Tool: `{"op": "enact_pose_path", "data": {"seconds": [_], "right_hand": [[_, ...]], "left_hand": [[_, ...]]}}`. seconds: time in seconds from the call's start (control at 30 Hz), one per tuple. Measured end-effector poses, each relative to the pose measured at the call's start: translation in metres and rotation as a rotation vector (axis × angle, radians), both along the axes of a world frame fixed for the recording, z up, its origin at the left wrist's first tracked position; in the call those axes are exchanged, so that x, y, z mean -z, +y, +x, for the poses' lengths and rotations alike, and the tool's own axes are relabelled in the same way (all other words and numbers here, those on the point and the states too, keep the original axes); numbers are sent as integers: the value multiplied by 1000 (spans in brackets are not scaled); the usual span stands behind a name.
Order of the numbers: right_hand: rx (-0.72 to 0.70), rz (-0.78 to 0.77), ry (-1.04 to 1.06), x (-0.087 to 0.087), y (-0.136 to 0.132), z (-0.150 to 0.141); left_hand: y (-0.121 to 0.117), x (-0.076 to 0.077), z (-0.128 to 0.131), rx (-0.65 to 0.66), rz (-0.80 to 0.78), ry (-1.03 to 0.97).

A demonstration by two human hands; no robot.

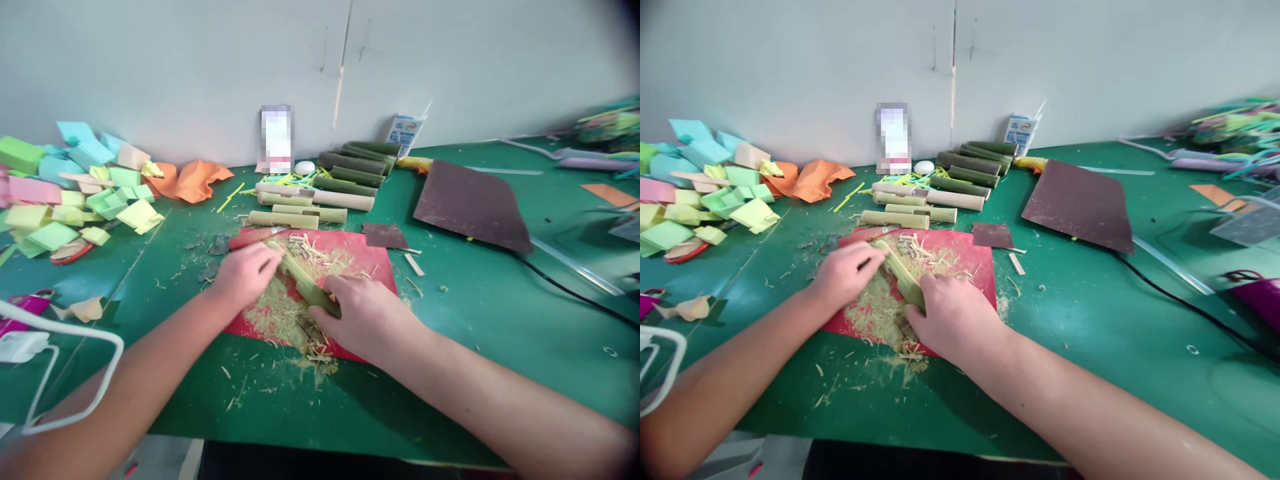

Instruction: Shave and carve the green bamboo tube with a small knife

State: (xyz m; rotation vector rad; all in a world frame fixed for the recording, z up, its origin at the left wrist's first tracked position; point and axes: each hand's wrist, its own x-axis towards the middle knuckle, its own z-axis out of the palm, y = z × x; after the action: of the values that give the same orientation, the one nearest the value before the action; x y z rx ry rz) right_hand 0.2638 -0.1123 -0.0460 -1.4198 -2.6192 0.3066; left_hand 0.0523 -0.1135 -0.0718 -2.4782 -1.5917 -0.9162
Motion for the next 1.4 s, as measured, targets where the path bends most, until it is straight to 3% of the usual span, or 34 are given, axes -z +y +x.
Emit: {"op": "enact_pose_path", "data": {"seconds": [0.07, 0.2, 0.23, 0.37, 0.5, 0.57, 0.67, 0.83, 0.97, 1.13, 1.3, 1.4], "right_hand": [[-1, 8, -2, 1, 0, 0], [-15, 9, -10, 2, 0, -1], [-13, 10, -8, 2, 0, -1], [-4, 21, -10, 1, 0, -1], [-10, 1, -13, 1, -1, 0], [-8, 3, -6, 1, -1, 0], [-1, 13, -9, 1, -1, 0], [-18, -11, -3, 0, -2, 1], [2, -1, -6, 1, -2, 1], [2, -20, 5, 1, -2, 1], [-1, -15, -8, 1, -1, 0], [10, -29, -9, 1, -1, 0]], "left_hand": [[0, -1, 0, -53, 14, -3], [-7, -1, 6, 174, -77, 26], [-8, -1, 6, 170, -74, 29], [-3, -1, 0, -57, 12, -4], [-3, 0, 1, 127, -68, 35], [-2, 0, 0, 95, -35, 38], [1, 0, -2, -66, 66, 13], [-4, 0, 2, 164, -67, 36], [-2, 1, 0, -20, 44, -11], [-8, 3, 4, 239, -58, 75], [-3, 2, -2, -25, 49, 36], [-6, 2, -1, 134, -43, 70]]}}
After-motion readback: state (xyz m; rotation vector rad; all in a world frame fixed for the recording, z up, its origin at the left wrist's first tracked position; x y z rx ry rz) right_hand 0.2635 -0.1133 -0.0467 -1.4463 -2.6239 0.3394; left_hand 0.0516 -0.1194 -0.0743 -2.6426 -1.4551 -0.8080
